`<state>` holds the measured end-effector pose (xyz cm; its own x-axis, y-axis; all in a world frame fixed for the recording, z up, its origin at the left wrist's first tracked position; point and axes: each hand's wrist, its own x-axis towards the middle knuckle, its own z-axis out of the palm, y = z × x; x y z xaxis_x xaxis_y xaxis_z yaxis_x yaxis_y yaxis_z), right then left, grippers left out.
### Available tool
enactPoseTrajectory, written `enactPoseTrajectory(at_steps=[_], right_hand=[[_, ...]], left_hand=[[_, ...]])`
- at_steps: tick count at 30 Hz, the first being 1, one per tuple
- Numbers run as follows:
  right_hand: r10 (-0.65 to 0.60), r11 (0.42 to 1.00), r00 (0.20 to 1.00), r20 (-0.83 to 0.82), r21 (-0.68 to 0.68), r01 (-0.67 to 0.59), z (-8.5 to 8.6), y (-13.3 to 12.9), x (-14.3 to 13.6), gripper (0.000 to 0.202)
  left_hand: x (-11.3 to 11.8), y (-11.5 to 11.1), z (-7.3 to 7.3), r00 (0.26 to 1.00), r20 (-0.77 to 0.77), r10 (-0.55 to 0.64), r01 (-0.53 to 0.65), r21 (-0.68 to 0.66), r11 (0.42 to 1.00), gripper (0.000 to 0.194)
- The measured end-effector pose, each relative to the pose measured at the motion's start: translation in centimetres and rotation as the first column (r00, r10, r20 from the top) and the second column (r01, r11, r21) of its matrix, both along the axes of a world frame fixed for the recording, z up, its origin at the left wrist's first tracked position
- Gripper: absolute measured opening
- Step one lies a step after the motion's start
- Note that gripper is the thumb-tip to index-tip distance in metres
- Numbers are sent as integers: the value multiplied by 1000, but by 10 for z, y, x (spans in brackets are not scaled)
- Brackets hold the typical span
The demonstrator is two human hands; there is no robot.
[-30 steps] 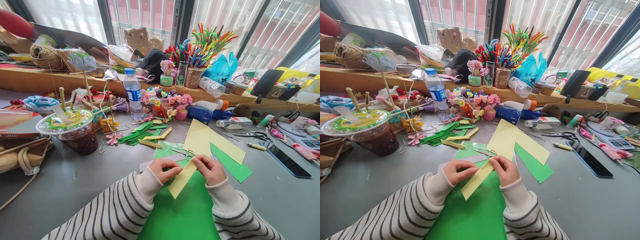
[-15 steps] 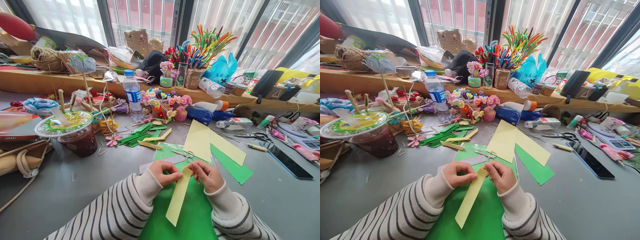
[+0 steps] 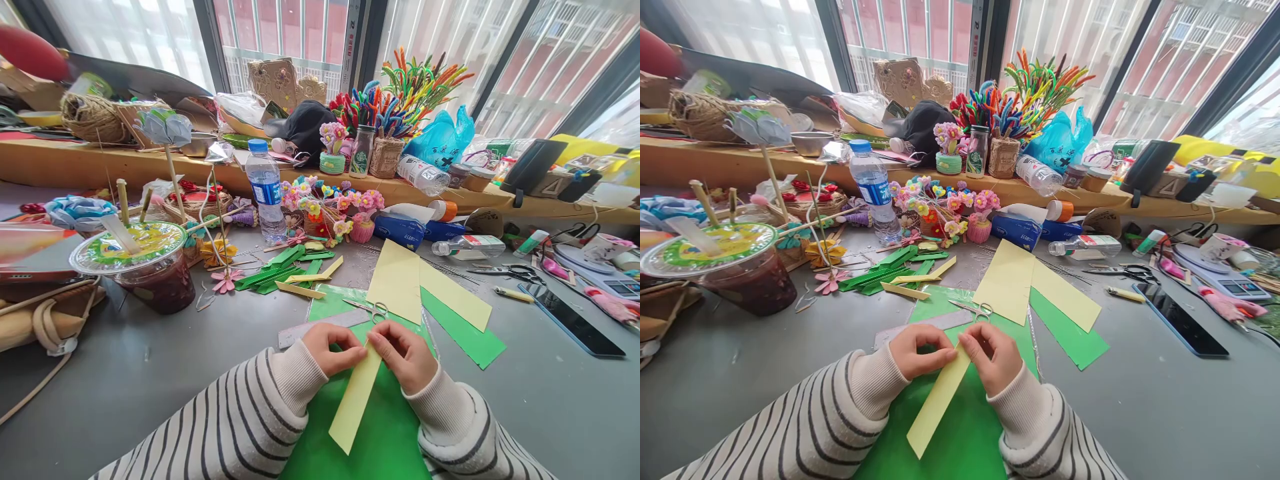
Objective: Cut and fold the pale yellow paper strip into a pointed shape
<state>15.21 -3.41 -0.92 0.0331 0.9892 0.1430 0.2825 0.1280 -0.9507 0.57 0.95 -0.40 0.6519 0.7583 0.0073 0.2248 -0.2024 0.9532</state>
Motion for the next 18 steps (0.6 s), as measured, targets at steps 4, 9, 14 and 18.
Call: enactPoseTrajectory(at_steps=[4, 9, 14, 18], right_hand=[[42, 999, 991, 128, 28, -46, 0, 0, 0, 30], [91, 996, 990, 111, -5, -91, 1, -1, 0, 30], [40, 999, 996, 77, 31, -42, 2, -3, -1, 28], [43, 999, 999, -28, -19, -44, 5, -4, -4, 28]], left_hand=[[-2, 0, 1, 1000, -11, -28, 29, 37, 999, 24], [0, -5, 6, 999, -37, 37, -34, 78, 996, 22], [3, -10, 10, 997, -35, 69, -67, 43, 997, 23], [3, -8, 8, 1000, 12, -9, 9, -19, 1000, 25]])
